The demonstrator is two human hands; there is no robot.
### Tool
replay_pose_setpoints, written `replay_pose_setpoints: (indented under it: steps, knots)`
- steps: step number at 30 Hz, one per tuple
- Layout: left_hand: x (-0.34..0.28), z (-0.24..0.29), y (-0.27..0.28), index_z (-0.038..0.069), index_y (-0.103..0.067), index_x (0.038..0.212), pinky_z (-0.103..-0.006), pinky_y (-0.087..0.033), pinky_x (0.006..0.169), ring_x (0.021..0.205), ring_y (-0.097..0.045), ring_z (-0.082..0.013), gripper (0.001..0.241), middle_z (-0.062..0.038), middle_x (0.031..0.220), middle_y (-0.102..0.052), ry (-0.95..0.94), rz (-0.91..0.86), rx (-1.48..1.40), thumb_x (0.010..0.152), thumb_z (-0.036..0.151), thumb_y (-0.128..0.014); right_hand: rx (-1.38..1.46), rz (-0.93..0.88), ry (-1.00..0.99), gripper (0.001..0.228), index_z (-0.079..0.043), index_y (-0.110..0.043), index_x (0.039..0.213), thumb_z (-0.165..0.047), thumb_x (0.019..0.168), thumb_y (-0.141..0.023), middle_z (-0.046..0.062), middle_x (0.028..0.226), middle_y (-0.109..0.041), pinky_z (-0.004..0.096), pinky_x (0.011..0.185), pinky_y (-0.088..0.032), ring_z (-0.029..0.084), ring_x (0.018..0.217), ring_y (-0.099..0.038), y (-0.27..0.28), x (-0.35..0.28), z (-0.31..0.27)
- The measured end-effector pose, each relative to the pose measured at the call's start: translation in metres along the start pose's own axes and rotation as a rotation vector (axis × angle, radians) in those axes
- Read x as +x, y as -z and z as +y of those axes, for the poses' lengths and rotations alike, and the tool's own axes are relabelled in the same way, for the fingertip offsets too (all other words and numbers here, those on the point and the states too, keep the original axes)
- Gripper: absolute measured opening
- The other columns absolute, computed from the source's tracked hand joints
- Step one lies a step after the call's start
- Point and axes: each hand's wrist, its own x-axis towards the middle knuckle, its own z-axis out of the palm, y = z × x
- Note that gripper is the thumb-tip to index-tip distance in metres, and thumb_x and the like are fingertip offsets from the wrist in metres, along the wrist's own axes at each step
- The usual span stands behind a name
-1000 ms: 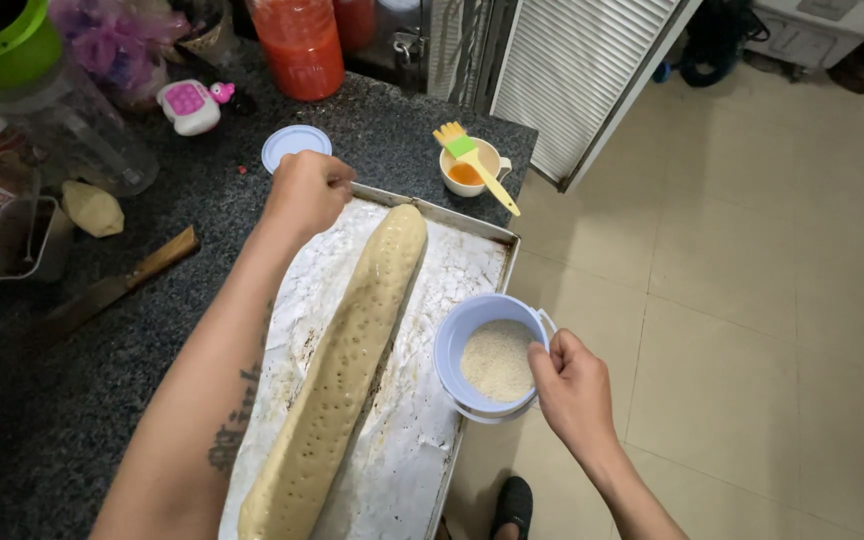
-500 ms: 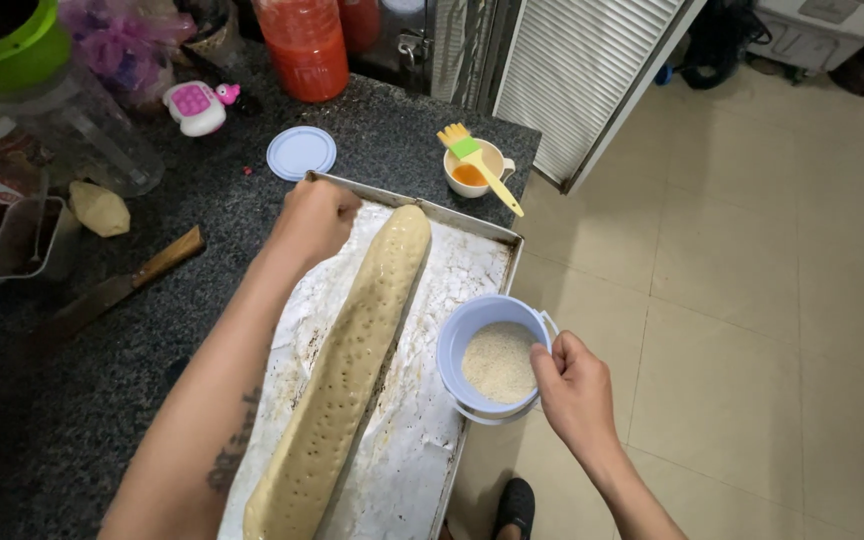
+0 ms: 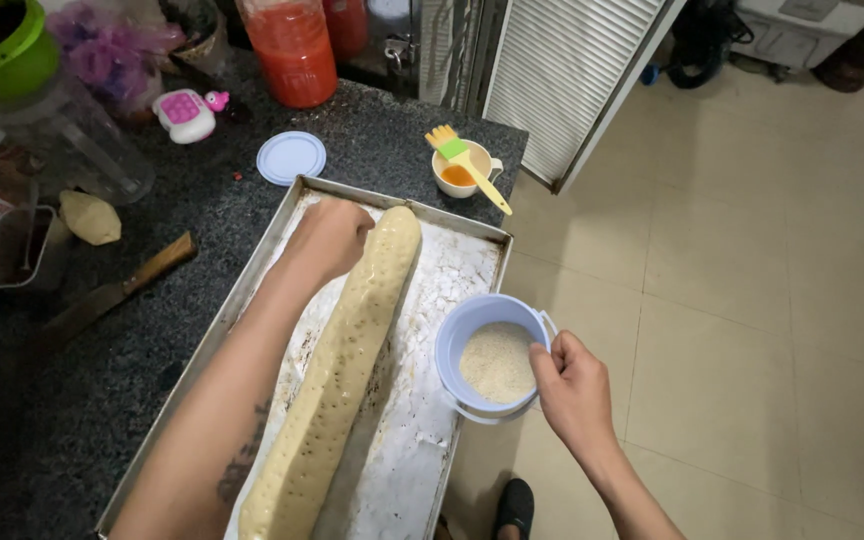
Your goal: Seasoning a large loaf of dough and decorating animal-shaped dough pieces on baking trays.
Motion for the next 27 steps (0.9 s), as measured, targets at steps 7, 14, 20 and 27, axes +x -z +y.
replay_pose_setpoints:
  steps: [7,14,20,27]
  knots:
    - [-0.075,0.124,0.009,0.008,-0.073,0.087,-0.0171,-0.054,0.050,0.055,-0.063,-0.0090,0.020,-0.010,0.079,-0.075,0.140,-0.425,-0.367,0.095,0.008,-0.055,0.013,-0.029,0.032,0.030,-0.005,-0.046,0.064,-0.014,0.087,-0.064,-0.001,0.054,-0.042,0.026,0.045,-0.037,0.011,0.049,-0.037,0.007,0.004,-0.005]
    - [-0.116,0.118,-0.135,0.013,-0.072,0.069,-0.0386,-0.054,0.051,0.059,-0.068,-0.0264,0.017,-0.009,0.065,-0.069,-0.506,-0.133,0.361,0.080,0.013,-0.061,-0.117,-0.174,0.163,0.029,-0.006,-0.051,0.060,-0.018,0.082,-0.067,0.009,0.045,-0.047,0.032,0.044,-0.038,0.020,0.043,-0.043,0.026,-0.002,-0.014]
    - [-0.139,0.122,-0.138,0.006,-0.071,0.067,-0.0430,-0.052,0.052,0.056,-0.065,-0.0340,0.011,-0.015,0.068,-0.068,-0.413,-0.251,0.286,0.073,0.013,-0.064,-0.074,-0.282,0.226,0.029,-0.005,-0.051,0.059,-0.015,0.082,-0.066,0.001,0.045,-0.046,0.028,0.040,-0.035,0.012,0.041,-0.039,0.026,-0.002,-0.002]
    - [-0.131,0.116,-0.058,0.004,-0.073,0.087,-0.0174,-0.058,0.054,0.059,-0.069,-0.0111,0.009,-0.008,0.071,-0.072,0.167,-0.450,-0.636,0.087,0.006,-0.064,-0.027,-0.342,0.198,0.022,-0.007,-0.059,0.065,-0.014,0.085,-0.062,0.002,0.048,-0.054,0.025,0.035,-0.038,0.011,0.038,-0.046,0.008,0.002,0.007]
